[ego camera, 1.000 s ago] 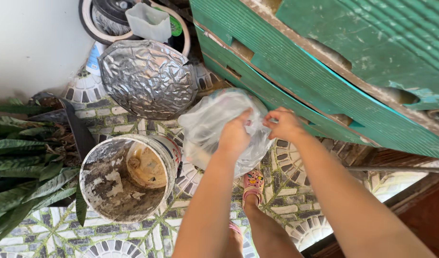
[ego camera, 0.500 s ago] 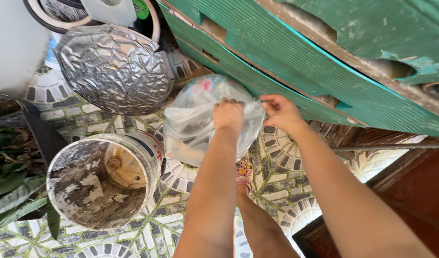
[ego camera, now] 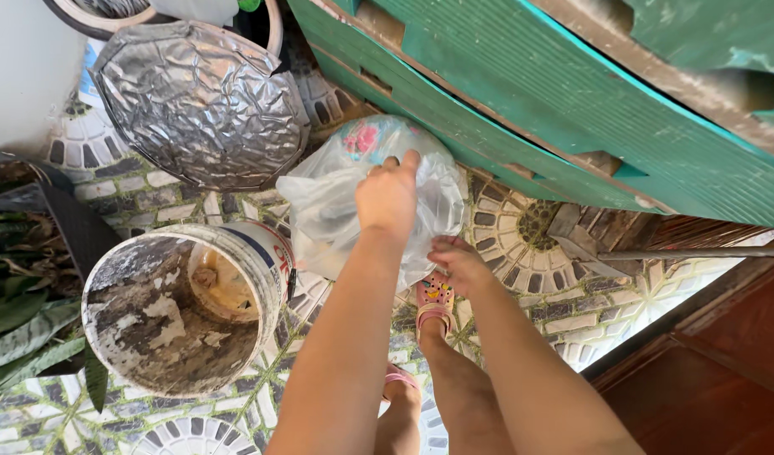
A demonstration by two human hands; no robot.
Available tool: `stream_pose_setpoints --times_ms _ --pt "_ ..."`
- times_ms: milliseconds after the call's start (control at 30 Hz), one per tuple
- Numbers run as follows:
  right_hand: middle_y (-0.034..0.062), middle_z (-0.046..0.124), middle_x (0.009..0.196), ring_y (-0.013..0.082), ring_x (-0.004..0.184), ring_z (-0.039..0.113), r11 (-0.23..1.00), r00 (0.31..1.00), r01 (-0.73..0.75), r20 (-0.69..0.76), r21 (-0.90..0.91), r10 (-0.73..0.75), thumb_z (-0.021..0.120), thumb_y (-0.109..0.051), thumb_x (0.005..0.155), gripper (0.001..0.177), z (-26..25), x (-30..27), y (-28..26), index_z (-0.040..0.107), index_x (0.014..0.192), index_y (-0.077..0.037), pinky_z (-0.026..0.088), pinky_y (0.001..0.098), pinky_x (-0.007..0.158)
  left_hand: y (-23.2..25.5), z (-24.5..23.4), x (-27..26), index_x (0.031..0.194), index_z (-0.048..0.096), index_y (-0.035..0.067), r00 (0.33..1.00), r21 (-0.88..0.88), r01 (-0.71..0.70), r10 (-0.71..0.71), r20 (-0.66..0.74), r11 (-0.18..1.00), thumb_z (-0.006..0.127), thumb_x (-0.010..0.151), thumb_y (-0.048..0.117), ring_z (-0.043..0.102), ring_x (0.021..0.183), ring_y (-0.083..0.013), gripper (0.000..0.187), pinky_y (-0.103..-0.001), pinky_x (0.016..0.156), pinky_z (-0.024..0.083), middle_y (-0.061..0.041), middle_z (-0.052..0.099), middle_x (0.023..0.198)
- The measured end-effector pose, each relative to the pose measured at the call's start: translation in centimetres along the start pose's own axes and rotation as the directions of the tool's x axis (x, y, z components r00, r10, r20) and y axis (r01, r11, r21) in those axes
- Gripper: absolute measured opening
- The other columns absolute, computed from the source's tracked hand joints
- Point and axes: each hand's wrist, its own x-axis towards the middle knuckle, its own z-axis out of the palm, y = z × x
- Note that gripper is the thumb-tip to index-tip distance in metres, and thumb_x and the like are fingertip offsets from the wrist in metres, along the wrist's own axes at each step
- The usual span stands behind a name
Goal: The person sweeps debris from a patterned tiled floor into a plastic bag using a broom and dustpan. They then lift a white bucket, pour its contents into the bag, and continue sweeping remaining debris into the bag.
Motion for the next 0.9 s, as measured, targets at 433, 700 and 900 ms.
stream_pose_setpoints --times_ms 433,700,900 --pt "0.0045 0.066 0.109 0.0223 0.097 0.063 0.961 0.96 0.147 0.201 0.235 -0.196 0.058 -0.025 0.097 0.023 0.5 -5.0 -8.7 0.058 0.117 -0.015 0.052 0.0448 0.084 5.7 0.8 -3.9 0.094 0.074 0.016 0.994 -0.086 -0.023 0.032 0.105 0.996 0.063 0.086 0.018 0.067 0.103 -0.03 0.014 -0.046 0.082 0.053 -0.006 0.069 0.1" --pt "0.0055 0.069 0.111 0.0235 0.102 0.066 0.995 0.974 0.1 0.205 0.019 -0.101 0.063 -0.011 0.093 0.036 1.2 -3.1 -10.2 0.056 0.129 -0.012 0.053 0.0453 0.084 4.5 -1.9 -5.7 0.105 0.066 0.012 0.959 -0.422 0.229 -0.128 0.254 0.877 0.082 0.065 0.011 0.061 0.112 -0.0328 0.043 -0.049 0.088 0.045 -0.009 0.072 0.103" --pt "0.0068 0.068 0.115 0.0249 0.109 0.068 0.989 0.99 0.139 -0.016 -0.044 -0.14 0.067 0.006 0.081 0.059 1.9 -2.8 -10.0 0.047 0.131 -0.016 0.056 0.0488 0.089 1.4 -2.9 -9.7 0.107 0.066 0.017 0.966 -0.554 0.147 -0.24 -0.099 0.82 0.071 0.075 0.0 0.069 0.107 -0.031 0.037 -0.042 0.089 0.055 -0.007 0.075 0.112"
